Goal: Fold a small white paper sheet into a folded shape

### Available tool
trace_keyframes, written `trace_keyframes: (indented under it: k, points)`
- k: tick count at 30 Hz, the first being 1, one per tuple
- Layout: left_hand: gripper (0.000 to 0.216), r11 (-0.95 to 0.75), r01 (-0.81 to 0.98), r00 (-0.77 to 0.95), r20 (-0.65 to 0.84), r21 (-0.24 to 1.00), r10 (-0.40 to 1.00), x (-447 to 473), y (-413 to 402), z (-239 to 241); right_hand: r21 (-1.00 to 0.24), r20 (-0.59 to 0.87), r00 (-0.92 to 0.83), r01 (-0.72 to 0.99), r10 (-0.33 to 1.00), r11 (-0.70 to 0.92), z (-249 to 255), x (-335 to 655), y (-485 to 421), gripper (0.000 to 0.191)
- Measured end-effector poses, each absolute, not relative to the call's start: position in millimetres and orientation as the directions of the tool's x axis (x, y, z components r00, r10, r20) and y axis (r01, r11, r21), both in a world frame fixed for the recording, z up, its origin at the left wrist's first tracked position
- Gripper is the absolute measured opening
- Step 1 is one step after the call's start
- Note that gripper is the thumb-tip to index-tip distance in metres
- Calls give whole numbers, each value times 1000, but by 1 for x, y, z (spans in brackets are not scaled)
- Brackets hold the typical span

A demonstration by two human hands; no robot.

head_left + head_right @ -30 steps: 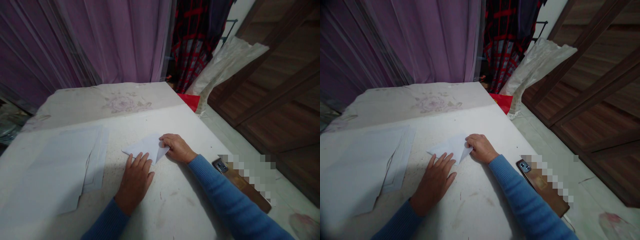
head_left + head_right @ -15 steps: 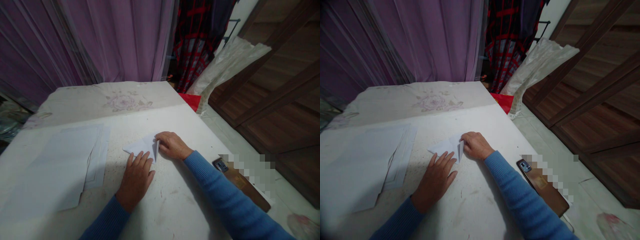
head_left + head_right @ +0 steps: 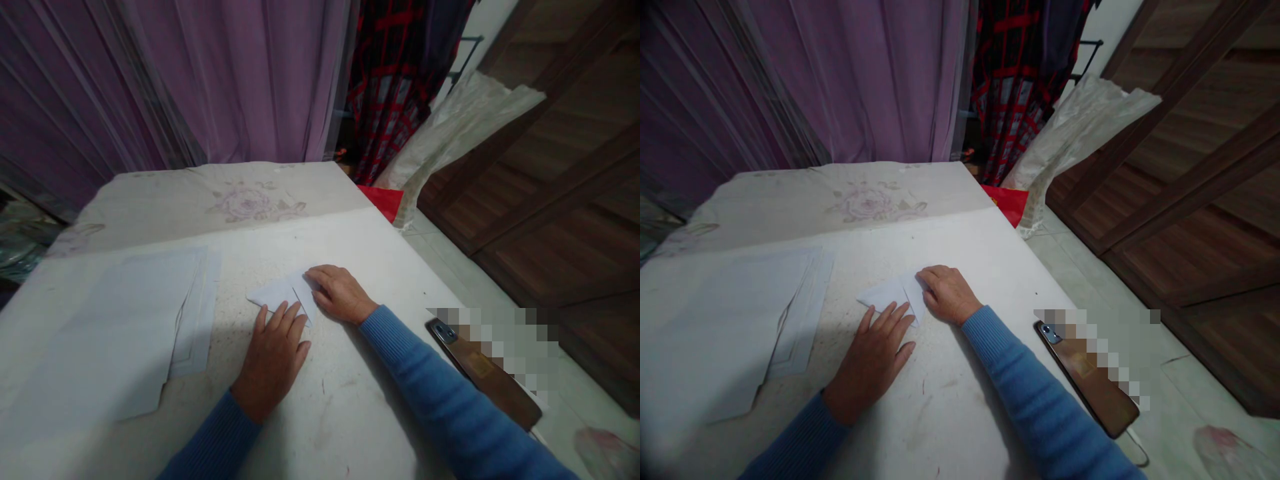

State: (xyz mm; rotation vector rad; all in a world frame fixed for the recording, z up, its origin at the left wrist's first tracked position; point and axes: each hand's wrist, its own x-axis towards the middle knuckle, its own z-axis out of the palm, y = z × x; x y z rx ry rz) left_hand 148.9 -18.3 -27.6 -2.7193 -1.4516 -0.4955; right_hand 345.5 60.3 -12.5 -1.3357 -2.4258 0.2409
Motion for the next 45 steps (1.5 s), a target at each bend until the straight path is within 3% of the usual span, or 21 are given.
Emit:
trace_keyframes:
  k: [12, 30, 37, 45]
  points:
    - [35, -585, 807, 549, 267, 75, 792, 148, -20, -30, -333, 394, -406, 773, 824, 540, -34, 341, 50, 34]
    - [41, -549, 830, 518, 233, 94, 823, 150, -21, -29, -269, 337, -408, 822, 848, 503, -32, 334, 43, 22]
    - [39, -538, 832, 500, 237, 134, 833, 151, -22, -25, -269, 355, -376, 836, 856, 478, -34, 331, 42, 23]
    - [39, -543, 830, 502, 251, 129, 828, 151, -21, -25, -240, 368, -472, 784, 801, 572, -39, 335, 43, 35]
